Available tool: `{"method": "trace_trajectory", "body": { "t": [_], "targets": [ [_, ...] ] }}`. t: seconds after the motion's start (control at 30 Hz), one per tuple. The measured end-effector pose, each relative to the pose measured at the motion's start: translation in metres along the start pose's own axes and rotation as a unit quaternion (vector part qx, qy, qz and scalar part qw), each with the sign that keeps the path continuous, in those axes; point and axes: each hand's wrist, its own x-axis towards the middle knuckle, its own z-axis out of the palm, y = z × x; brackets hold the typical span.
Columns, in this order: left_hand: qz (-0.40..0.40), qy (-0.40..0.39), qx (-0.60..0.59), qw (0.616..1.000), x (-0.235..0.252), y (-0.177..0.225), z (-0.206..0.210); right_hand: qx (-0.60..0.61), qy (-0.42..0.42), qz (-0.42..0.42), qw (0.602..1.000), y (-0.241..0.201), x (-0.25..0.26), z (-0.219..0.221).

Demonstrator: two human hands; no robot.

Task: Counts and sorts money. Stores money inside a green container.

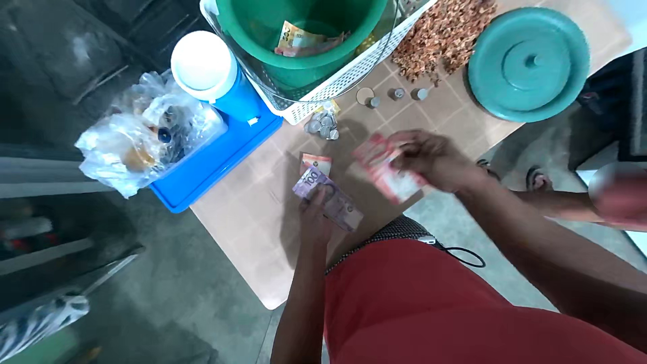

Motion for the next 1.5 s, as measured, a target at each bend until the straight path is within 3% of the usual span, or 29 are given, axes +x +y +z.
{"method": "trace_trajectory", "body": {
  "t": [0.13, 0.2, 0.27, 0.37, 0.43, 0.5, 0.57, 0.6, 0.7, 0.87, 1.03, 1.07, 1.13, 1.23, 1.3, 1.37, 1.5],
  "targets": [
    [-0.023, -0.092, -0.006, 0.995, -0.006, 0.005, 0.000, -0.058, -0.121, -0.012, 0.991, 0.011, 0.003, 0.066],
    [0.013, -0.044, 0.006, 0.999, -0.012, 0.002, -0.006, -0.113, -0.138, -0.023, 0.984, 0.015, 0.010, 0.085],
    [0.051, 0.021, 0.027, 0.998, -0.017, 0.005, -0.016, -0.200, -0.120, -0.117, 0.965, 0.025, 0.025, 0.090],
    [0.086, 0.095, 0.067, 0.989, -0.024, 0.022, -0.040, -0.400, -0.119, -0.255, 0.872, 0.049, 0.064, 0.088],
    [0.105, 0.123, 0.065, 0.985, -0.031, 0.037, -0.052, -0.505, -0.142, -0.252, 0.813, 0.061, 0.081, 0.091],
    [0.120, 0.136, 0.063, 0.981, -0.037, 0.050, -0.062, -0.543, -0.144, -0.258, 0.786, 0.070, 0.093, 0.094],
    [0.124, 0.133, 0.056, 0.982, -0.044, 0.059, -0.066, -0.496, -0.118, -0.280, 0.814, 0.078, 0.100, 0.095],
    [0.127, 0.125, 0.054, 0.982, -0.046, 0.061, -0.065, -0.442, -0.107, -0.277, 0.846, 0.077, 0.101, 0.093],
    [0.127, 0.060, 0.042, 0.989, -0.054, 0.061, -0.058, -0.241, -0.097, -0.158, 0.953, 0.035, 0.085, 0.076],
    [0.112, -0.208, 0.058, 0.970, -0.043, 0.042, -0.035, -0.059, -0.092, -0.055, 0.993, -0.010, 0.050, 0.028],
    [0.178, -0.339, 0.265, 0.885, -0.018, 0.040, 0.023, -0.005, -0.279, -0.026, 0.960, -0.037, 0.032, 0.002],
    [0.167, -0.326, 0.293, 0.883, -0.016, 0.040, 0.034, 0.001, -0.288, -0.037, 0.957, -0.039, 0.031, -0.001],
    [0.142, -0.242, 0.300, 0.912, -0.013, 0.037, 0.047, -0.005, -0.229, -0.075, 0.970, -0.044, 0.032, -0.006],
    [0.073, -0.073, 0.176, 0.979, -0.009, 0.030, 0.050, -0.079, -0.070, -0.178, 0.978, -0.055, 0.027, -0.017],
    [0.011, -0.024, 0.096, 0.995, -0.009, 0.025, 0.048, -0.141, -0.059, -0.256, 0.955, -0.058, 0.013, -0.011],
    [-0.039, -0.024, 0.030, 0.999, -0.011, 0.020, 0.048, -0.230, -0.112, -0.343, 0.904, -0.046, -0.002, 0.005],
    [-0.067, -0.125, -0.079, 0.987, -0.017, 0.024, 0.049, -0.376, -0.161, -0.436, 0.802, -0.007, -0.017, 0.031]
  ]
}}
